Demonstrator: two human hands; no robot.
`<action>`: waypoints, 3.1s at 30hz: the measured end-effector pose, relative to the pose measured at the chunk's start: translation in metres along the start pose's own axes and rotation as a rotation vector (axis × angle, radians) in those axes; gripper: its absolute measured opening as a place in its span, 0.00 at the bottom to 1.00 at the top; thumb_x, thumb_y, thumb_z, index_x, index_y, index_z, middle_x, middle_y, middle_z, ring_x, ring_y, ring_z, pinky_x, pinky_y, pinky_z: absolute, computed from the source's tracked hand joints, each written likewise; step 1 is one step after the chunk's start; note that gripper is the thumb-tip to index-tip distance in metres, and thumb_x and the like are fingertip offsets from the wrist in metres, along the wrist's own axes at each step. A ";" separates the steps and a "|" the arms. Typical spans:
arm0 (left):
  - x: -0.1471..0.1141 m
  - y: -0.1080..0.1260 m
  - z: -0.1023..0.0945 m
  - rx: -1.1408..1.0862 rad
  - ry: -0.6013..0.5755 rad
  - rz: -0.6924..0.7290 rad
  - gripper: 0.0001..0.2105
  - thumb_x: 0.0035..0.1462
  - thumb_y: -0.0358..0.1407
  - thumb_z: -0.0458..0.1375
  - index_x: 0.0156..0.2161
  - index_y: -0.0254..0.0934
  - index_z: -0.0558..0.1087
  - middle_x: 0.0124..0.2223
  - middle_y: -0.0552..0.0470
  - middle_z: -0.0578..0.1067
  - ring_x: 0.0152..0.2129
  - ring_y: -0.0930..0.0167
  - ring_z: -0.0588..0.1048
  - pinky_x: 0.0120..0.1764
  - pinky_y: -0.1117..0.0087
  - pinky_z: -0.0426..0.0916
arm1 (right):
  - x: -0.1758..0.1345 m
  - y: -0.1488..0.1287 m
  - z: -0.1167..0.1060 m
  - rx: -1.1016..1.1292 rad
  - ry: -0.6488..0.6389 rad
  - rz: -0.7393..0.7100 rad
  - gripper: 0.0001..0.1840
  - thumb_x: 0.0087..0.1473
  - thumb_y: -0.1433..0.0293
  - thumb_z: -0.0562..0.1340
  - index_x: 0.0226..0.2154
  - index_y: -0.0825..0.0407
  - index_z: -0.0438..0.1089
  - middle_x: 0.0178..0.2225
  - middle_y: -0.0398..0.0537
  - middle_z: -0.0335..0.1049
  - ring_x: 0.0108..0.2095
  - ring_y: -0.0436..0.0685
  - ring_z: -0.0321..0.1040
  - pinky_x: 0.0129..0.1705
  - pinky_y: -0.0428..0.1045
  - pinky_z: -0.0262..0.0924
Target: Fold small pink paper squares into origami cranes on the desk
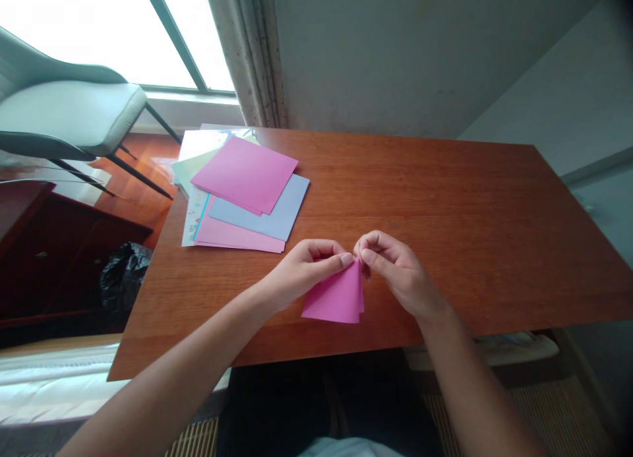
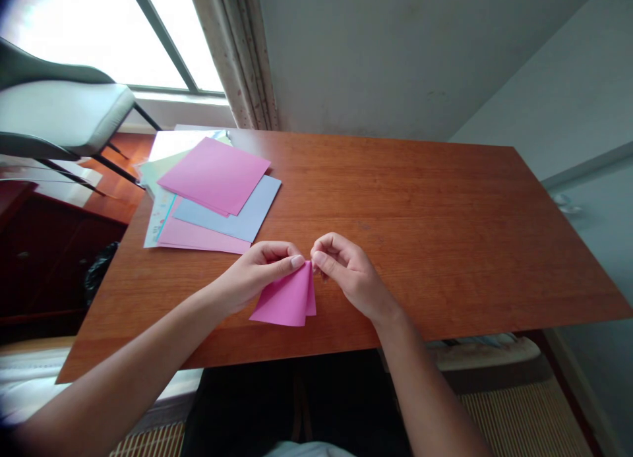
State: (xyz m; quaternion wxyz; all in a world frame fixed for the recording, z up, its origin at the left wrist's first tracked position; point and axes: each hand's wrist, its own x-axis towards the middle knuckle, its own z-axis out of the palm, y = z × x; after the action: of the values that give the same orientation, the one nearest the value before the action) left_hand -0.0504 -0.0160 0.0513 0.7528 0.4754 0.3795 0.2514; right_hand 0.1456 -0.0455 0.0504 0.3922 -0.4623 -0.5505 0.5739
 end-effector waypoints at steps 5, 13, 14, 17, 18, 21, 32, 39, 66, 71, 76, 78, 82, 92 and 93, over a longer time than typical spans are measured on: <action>0.003 -0.001 -0.001 0.193 0.144 0.147 0.17 0.58 0.47 0.62 0.30 0.33 0.75 0.29 0.53 0.73 0.26 0.74 0.68 0.29 0.75 0.62 | -0.003 -0.001 0.011 -0.104 0.096 0.014 0.11 0.61 0.59 0.62 0.35 0.49 0.69 0.32 0.43 0.68 0.33 0.52 0.66 0.35 0.47 0.63; 0.005 -0.002 -0.003 0.255 0.097 0.172 0.13 0.58 0.44 0.62 0.36 0.33 0.75 0.34 0.51 0.75 0.32 0.71 0.71 0.33 0.74 0.65 | -0.002 0.003 0.013 -0.231 0.210 -0.017 0.06 0.60 0.63 0.63 0.36 0.49 0.70 0.35 0.46 0.72 0.36 0.55 0.70 0.38 0.49 0.66; 0.005 -0.003 -0.003 0.257 0.085 0.164 0.13 0.57 0.44 0.62 0.36 0.33 0.75 0.34 0.51 0.75 0.32 0.70 0.71 0.33 0.74 0.65 | -0.002 0.004 0.012 -0.227 0.217 -0.019 0.06 0.60 0.63 0.63 0.36 0.49 0.70 0.35 0.46 0.72 0.36 0.55 0.70 0.38 0.49 0.66; 0.004 -0.004 -0.003 0.267 0.074 0.150 0.13 0.56 0.44 0.63 0.36 0.33 0.75 0.34 0.51 0.74 0.31 0.70 0.71 0.33 0.74 0.65 | -0.003 0.004 0.012 -0.219 0.228 -0.021 0.07 0.60 0.62 0.63 0.36 0.49 0.70 0.35 0.46 0.73 0.36 0.55 0.70 0.38 0.49 0.66; 0.004 -0.004 -0.004 0.270 0.080 0.151 0.13 0.56 0.43 0.63 0.36 0.34 0.75 0.34 0.52 0.74 0.31 0.70 0.71 0.33 0.74 0.65 | -0.003 0.004 0.012 -0.216 0.229 -0.019 0.08 0.60 0.61 0.62 0.36 0.49 0.71 0.35 0.46 0.73 0.36 0.55 0.70 0.38 0.49 0.67; 0.004 -0.003 -0.004 0.263 0.115 0.159 0.12 0.57 0.43 0.62 0.36 0.34 0.75 0.34 0.52 0.75 0.31 0.71 0.71 0.33 0.73 0.65 | -0.004 0.005 0.013 -0.202 0.227 -0.005 0.11 0.62 0.59 0.60 0.38 0.49 0.71 0.35 0.46 0.73 0.35 0.54 0.70 0.35 0.48 0.66; 0.005 -0.006 -0.008 0.327 0.125 0.148 0.16 0.60 0.47 0.59 0.32 0.34 0.72 0.27 0.56 0.67 0.24 0.75 0.64 0.27 0.74 0.58 | -0.006 0.008 0.013 -0.199 0.235 -0.005 0.09 0.60 0.61 0.63 0.39 0.48 0.73 0.38 0.47 0.74 0.38 0.56 0.71 0.38 0.49 0.68; 0.007 -0.010 -0.009 0.201 0.065 0.126 0.13 0.56 0.43 0.65 0.34 0.33 0.75 0.29 0.56 0.70 0.26 0.75 0.66 0.29 0.75 0.59 | -0.008 0.009 0.014 -0.112 0.309 -0.022 0.11 0.60 0.59 0.64 0.42 0.48 0.71 0.40 0.48 0.74 0.40 0.56 0.71 0.41 0.49 0.69; 0.006 -0.008 -0.008 -0.017 0.175 0.219 0.09 0.55 0.38 0.68 0.32 0.33 0.79 0.29 0.53 0.76 0.25 0.77 0.70 0.28 0.78 0.63 | -0.023 0.017 0.016 -0.438 0.191 -0.051 0.09 0.60 0.65 0.63 0.40 0.51 0.76 0.34 0.48 0.76 0.34 0.56 0.72 0.36 0.50 0.65; 0.009 -0.011 -0.009 0.011 0.205 0.157 0.12 0.56 0.42 0.67 0.33 0.33 0.77 0.29 0.54 0.74 0.24 0.77 0.69 0.27 0.78 0.63 | -0.022 0.023 0.022 -0.175 0.211 0.068 0.10 0.58 0.63 0.65 0.39 0.51 0.76 0.35 0.49 0.78 0.36 0.59 0.75 0.38 0.52 0.70; 0.009 -0.011 -0.009 0.088 0.155 0.118 0.14 0.57 0.44 0.64 0.34 0.32 0.76 0.30 0.53 0.75 0.25 0.76 0.70 0.30 0.77 0.65 | -0.016 0.026 0.023 0.109 0.342 0.098 0.14 0.55 0.62 0.68 0.43 0.50 0.76 0.37 0.49 0.79 0.39 0.58 0.76 0.42 0.51 0.71; 0.009 -0.011 -0.009 0.125 0.164 0.108 0.14 0.57 0.44 0.64 0.33 0.32 0.76 0.28 0.54 0.73 0.23 0.77 0.69 0.28 0.77 0.65 | -0.015 0.026 0.021 0.136 0.321 0.110 0.15 0.54 0.63 0.69 0.44 0.50 0.76 0.39 0.49 0.80 0.41 0.58 0.76 0.44 0.51 0.71; 0.009 -0.011 -0.010 0.183 0.153 0.090 0.14 0.58 0.44 0.63 0.32 0.32 0.75 0.26 0.55 0.72 0.21 0.77 0.69 0.26 0.77 0.65 | -0.016 0.024 0.011 0.107 0.195 0.137 0.16 0.55 0.61 0.69 0.45 0.50 0.75 0.42 0.48 0.79 0.42 0.58 0.75 0.44 0.50 0.69; 0.009 -0.012 -0.009 0.267 -0.043 0.023 0.15 0.59 0.43 0.61 0.27 0.34 0.72 0.24 0.54 0.73 0.22 0.74 0.73 0.26 0.75 0.66 | -0.003 0.003 -0.013 -0.196 0.097 0.060 0.17 0.62 0.56 0.60 0.32 0.51 0.74 0.30 0.44 0.72 0.31 0.53 0.66 0.32 0.47 0.60; 0.008 -0.012 -0.009 0.258 -0.053 0.024 0.15 0.59 0.43 0.61 0.28 0.34 0.73 0.24 0.54 0.74 0.22 0.74 0.74 0.26 0.75 0.67 | -0.001 0.002 -0.013 -0.231 0.080 0.052 0.17 0.62 0.56 0.60 0.32 0.51 0.75 0.30 0.44 0.72 0.30 0.53 0.66 0.31 0.47 0.60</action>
State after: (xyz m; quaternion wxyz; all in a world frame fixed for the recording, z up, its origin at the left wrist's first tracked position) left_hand -0.0523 -0.0102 0.0356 0.6923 0.5791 0.3829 0.1968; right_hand 0.1583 -0.0433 0.0491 0.3430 -0.5413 -0.5845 0.4977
